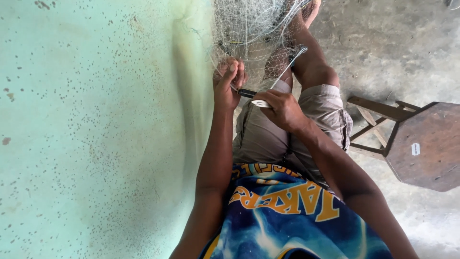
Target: The person sits on the floor and uses a white plastic tool to weave and mend a white fishing net. They repeatedly pull threads through the mesh and adjust the net's position to continue the repair.
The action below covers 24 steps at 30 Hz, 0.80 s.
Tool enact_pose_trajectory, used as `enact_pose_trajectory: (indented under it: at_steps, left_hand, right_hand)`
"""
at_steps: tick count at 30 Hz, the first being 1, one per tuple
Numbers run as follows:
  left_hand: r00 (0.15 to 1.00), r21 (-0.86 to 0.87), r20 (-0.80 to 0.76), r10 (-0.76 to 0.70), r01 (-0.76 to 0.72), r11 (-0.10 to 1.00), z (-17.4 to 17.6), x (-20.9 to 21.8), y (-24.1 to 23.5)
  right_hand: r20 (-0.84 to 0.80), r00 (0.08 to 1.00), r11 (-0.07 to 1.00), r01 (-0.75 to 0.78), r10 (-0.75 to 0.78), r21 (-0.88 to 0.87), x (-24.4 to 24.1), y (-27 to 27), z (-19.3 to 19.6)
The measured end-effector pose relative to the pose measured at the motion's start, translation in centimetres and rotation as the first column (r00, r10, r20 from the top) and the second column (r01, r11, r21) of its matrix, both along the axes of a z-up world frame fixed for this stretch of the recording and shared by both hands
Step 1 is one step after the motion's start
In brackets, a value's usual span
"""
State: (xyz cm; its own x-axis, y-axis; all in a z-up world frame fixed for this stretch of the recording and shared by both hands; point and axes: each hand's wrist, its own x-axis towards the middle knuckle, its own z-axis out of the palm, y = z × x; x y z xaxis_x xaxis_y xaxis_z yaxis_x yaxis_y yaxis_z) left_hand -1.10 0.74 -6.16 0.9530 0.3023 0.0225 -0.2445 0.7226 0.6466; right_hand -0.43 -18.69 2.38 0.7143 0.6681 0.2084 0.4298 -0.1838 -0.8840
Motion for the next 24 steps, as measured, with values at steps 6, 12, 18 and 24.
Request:
enact_pose_trajectory:
  at_steps: [6,12,18,24]
  left_hand:
    - [0.999,-0.021,-0.001,0.032,-0.032,0.999,1.4,-0.6,0.1]
    - [1.0,-0.052,0.005,0.024,-0.024,0.998,2.2,-0.2,0.0]
    - [1.0,-0.051,0.002,0.0,0.0,0.999,3.2,0.4,0.4]
    - [0.966,0.291,-0.252,0.061,0.016,0.956,7.2,0.9,1.1]
  right_hand:
    - [-0.033,0.998,0.998,0.045,-0.044,0.04,-0.2,-0.2,-0.6]
    - [-0.005,0.995,0.993,0.099,-0.098,0.071,0.0,-0.1,-1.6]
    - [0.022,0.989,0.984,0.141,-0.144,0.108,1.2,-1.1,-0.2]
    - [0.137,0.987,0.996,0.091,-0.09,0.002,1.3,-1.5,0.4]
